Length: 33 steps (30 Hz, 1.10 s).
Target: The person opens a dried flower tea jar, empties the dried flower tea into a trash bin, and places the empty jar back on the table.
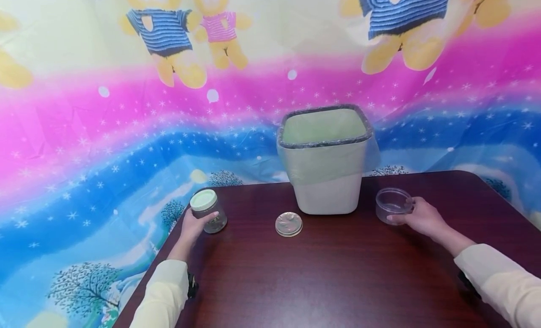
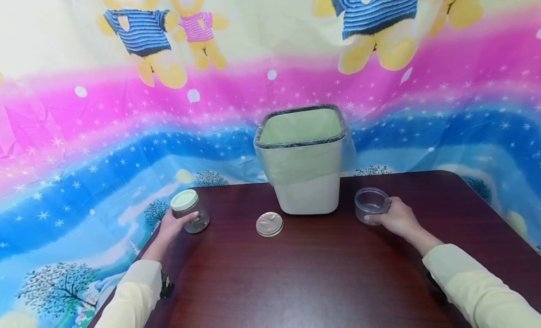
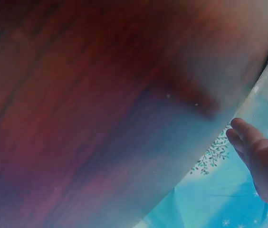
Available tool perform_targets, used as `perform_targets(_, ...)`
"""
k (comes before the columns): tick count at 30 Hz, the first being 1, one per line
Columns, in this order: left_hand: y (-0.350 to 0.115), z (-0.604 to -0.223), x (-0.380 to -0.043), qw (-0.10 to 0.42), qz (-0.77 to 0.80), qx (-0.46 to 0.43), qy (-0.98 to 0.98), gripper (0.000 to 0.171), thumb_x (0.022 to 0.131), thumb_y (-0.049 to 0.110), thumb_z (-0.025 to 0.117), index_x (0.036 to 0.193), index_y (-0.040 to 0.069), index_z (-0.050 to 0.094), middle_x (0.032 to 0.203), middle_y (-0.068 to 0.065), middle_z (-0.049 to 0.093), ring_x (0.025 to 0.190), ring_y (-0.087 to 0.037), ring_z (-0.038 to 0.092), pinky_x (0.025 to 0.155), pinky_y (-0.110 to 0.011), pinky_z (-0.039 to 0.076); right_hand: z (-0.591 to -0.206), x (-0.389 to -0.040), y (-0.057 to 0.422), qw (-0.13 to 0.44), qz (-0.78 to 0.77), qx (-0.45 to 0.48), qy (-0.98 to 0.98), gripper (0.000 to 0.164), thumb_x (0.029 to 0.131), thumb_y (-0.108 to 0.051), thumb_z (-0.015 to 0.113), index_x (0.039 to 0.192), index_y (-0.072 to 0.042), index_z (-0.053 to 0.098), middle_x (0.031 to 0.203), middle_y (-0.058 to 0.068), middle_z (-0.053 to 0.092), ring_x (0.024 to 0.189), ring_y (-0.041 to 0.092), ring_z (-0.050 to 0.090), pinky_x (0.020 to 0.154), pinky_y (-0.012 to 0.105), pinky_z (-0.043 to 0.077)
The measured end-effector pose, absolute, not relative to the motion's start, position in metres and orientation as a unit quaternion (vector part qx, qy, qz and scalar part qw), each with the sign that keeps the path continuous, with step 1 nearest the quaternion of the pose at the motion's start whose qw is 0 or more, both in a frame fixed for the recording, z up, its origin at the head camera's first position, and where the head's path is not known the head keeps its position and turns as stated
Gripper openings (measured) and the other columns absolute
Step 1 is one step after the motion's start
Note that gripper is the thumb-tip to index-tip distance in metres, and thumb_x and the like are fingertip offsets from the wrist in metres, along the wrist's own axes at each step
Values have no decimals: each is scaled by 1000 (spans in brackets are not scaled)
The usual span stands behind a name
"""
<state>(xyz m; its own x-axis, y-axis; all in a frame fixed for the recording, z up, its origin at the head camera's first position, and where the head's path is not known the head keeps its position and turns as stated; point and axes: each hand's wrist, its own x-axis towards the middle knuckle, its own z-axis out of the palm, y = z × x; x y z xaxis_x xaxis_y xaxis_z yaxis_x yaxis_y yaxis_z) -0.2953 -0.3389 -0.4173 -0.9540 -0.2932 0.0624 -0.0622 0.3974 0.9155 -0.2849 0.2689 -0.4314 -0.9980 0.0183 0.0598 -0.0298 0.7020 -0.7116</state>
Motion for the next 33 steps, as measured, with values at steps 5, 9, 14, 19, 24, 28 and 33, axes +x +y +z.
perform_targets(5, -340, -419, -297, 107, -536, 107, -831, 101, 84, 34, 77, 152, -2, 12, 149, -27, 28, 137, -40, 29, 109, -55, 28, -433, -285, 268, 28, 385, 1, -923, 104, 78, -45, 79, 130, 28, 27, 121, 46, 42, 108, 54, 46, 85, 61, 43)
perform_targets(9, -339, -420, -298, 106, -529, 112, -834, 100, 84, 33, 77, 152, -3, 12, 148, -27, 28, 136, -40, 30, 108, -56, 28, -434, -285, 267, 29, 389, 5, -921, 101, 78, -43, 79, 128, 28, 28, 119, 45, 43, 106, 53, 47, 85, 60, 43)
perform_targets(14, -339, -421, -299, 104, -532, 115, -832, 97, 86, 31, 76, 151, -3, 12, 149, -27, 28, 137, -40, 29, 109, -56, 27, -437, -286, 266, 27, 393, 8, -919, 101, 79, -42, 79, 129, 28, 28, 120, 46, 43, 107, 53, 47, 86, 60, 43)
perform_targets(19, -338, -422, -299, 102, -531, 117, -833, 97, 87, 30, 75, 152, -2, 10, 150, -27, 26, 138, -41, 27, 109, -57, 26, -440, -287, 267, 19, 398, 8, -917, 104, 78, -44, 79, 130, 28, 25, 122, 46, 41, 108, 53, 46, 87, 60, 43)
perform_targets(24, -338, -423, -301, 107, -528, 115, -834, 95, 88, 28, 74, 152, -2, 10, 150, -26, 26, 138, -40, 27, 109, -57, 26, -441, -289, 268, 11, 400, 10, -917, 106, 78, -45, 80, 131, 28, 24, 123, 46, 40, 108, 53, 46, 86, 61, 43)
perform_targets(28, -338, -424, -302, 110, -525, 116, -836, 95, 88, 28, 74, 152, -2, 11, 150, -27, 26, 138, -40, 27, 109, -57, 26, -441, -290, 268, 9, 400, 17, -916, 106, 79, -43, 79, 131, 29, 23, 123, 47, 39, 109, 53, 46, 88, 61, 42)
perform_targets(33, -337, -427, -302, 113, -521, 120, -837, 96, 87, 28, 74, 152, -2, 10, 150, -27, 25, 138, -41, 27, 109, -57, 25, -440, -290, 267, 0, 405, 22, -914, 105, 80, -41, 78, 132, 30, 20, 126, 48, 37, 113, 55, 43, 91, 63, 40)
